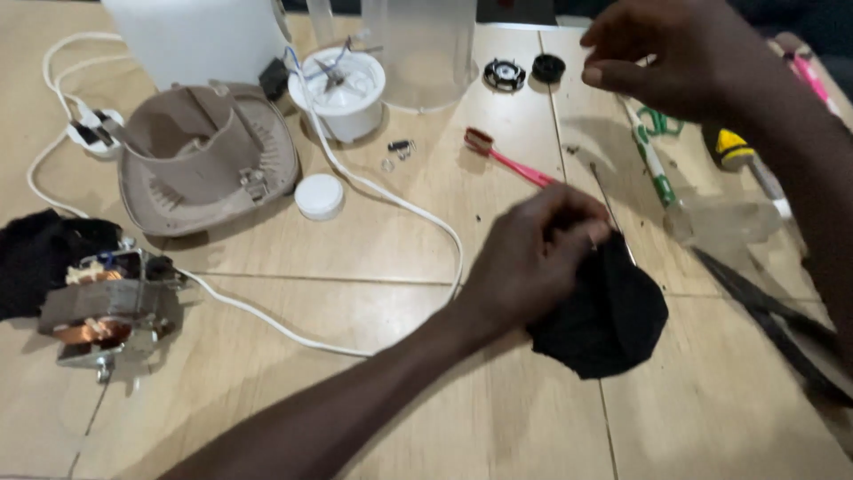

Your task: Cleaning a small black plastic component using a toothbrush and a thin metal probe on a workbench.

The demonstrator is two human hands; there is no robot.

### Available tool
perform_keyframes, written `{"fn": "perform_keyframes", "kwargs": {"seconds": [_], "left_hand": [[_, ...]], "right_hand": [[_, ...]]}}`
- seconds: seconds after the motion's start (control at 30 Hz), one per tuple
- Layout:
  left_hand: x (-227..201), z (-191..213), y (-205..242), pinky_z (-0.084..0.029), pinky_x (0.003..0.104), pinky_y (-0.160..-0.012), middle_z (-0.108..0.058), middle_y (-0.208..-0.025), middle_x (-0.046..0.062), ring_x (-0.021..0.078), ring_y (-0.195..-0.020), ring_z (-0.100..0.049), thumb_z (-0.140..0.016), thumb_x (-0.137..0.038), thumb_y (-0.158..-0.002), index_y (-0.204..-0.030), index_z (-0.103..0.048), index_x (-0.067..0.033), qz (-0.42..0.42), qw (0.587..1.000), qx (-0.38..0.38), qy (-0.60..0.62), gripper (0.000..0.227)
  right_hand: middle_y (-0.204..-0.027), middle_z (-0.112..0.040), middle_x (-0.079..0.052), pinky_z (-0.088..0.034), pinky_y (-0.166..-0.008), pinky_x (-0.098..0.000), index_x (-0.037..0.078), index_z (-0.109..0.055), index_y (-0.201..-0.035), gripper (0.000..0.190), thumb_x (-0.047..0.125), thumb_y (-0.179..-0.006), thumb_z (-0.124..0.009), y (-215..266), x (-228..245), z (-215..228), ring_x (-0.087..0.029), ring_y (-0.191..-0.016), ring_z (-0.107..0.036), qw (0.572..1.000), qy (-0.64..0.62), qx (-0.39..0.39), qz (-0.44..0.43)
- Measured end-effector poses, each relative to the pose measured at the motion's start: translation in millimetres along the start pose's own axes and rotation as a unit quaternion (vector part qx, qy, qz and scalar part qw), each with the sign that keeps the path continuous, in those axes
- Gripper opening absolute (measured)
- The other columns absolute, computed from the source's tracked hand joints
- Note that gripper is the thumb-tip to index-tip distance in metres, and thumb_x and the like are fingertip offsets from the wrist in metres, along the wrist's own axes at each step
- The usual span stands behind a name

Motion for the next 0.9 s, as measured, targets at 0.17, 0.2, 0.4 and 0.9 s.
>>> {"fn": "perform_keyframes", "kwargs": {"seconds": [0.17, 0.2, 0.4, 0.9], "left_hand": [[12.3, 17.2, -7.5, -0.052, 0.027, -0.065, -0.066, -0.087, 0.003, 0.0116, -0.071, -0.062, -0.061, -0.013, -0.098, -0.101, -0.061, -0.0106, 0.016, 0.988, -0.063, 0.137, 0.004], [13.1, 22.5, -8.4, -0.049, 0.026, -0.058, -0.060, -0.079, 0.002, 0.0103, -0.065, -0.058, -0.060, -0.014, -0.101, -0.103, -0.059, -0.0096, 0.029, 0.980, -0.072, 0.185, 0.005], [-1.8, 30.4, -10.8, -0.050, 0.027, -0.062, -0.061, -0.078, 0.003, 0.0112, -0.067, -0.058, -0.056, -0.010, -0.101, -0.100, -0.057, -0.0101, -0.010, 0.990, -0.064, 0.129, 0.001], [-17.7, -13.5, -1.3, -0.043, 0.032, -0.062, -0.069, -0.083, -0.002, 0.0145, -0.072, -0.060, -0.061, -0.018, -0.089, -0.093, -0.064, -0.0176, -0.019, 0.927, 0.316, -0.199, 0.005]], "right_hand": [[-0.105, -0.075, -0.009, -0.054, -0.090, -0.0313, 0.003, -0.064, -0.122, 0.025, 0.018, -0.102, -0.060, 76.8, 75.5, -27.2, -0.016, -0.099, -0.071, 0.994, -0.095, 0.033, 0.046], [-0.107, -0.072, -0.008, -0.051, -0.086, -0.0323, 0.004, -0.063, -0.123, 0.027, 0.020, -0.104, -0.054, 86.8, 87.8, -35.6, -0.017, -0.099, -0.068, 0.990, -0.098, 0.042, 0.088], [-0.102, -0.078, -0.006, -0.057, -0.087, -0.0249, 0.004, -0.069, -0.111, 0.020, 0.014, -0.094, -0.069, 92.9, 76.5, -41.1, -0.012, -0.096, -0.073, 0.971, -0.233, 0.027, -0.034], [-0.095, -0.078, -0.013, -0.056, -0.069, -0.0387, 0.003, -0.077, -0.104, 0.015, 0.013, -0.092, -0.075, 86.8, 31.3, -29.1, -0.024, -0.081, -0.073, 0.996, 0.033, -0.034, -0.069]]}}
Point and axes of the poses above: each hand's wrist, its own y-axis away from the middle knuckle, its own z-axis out of the back of the hand, x = y × z, the point moved 10 cm from there along -y, towards the middle knuckle
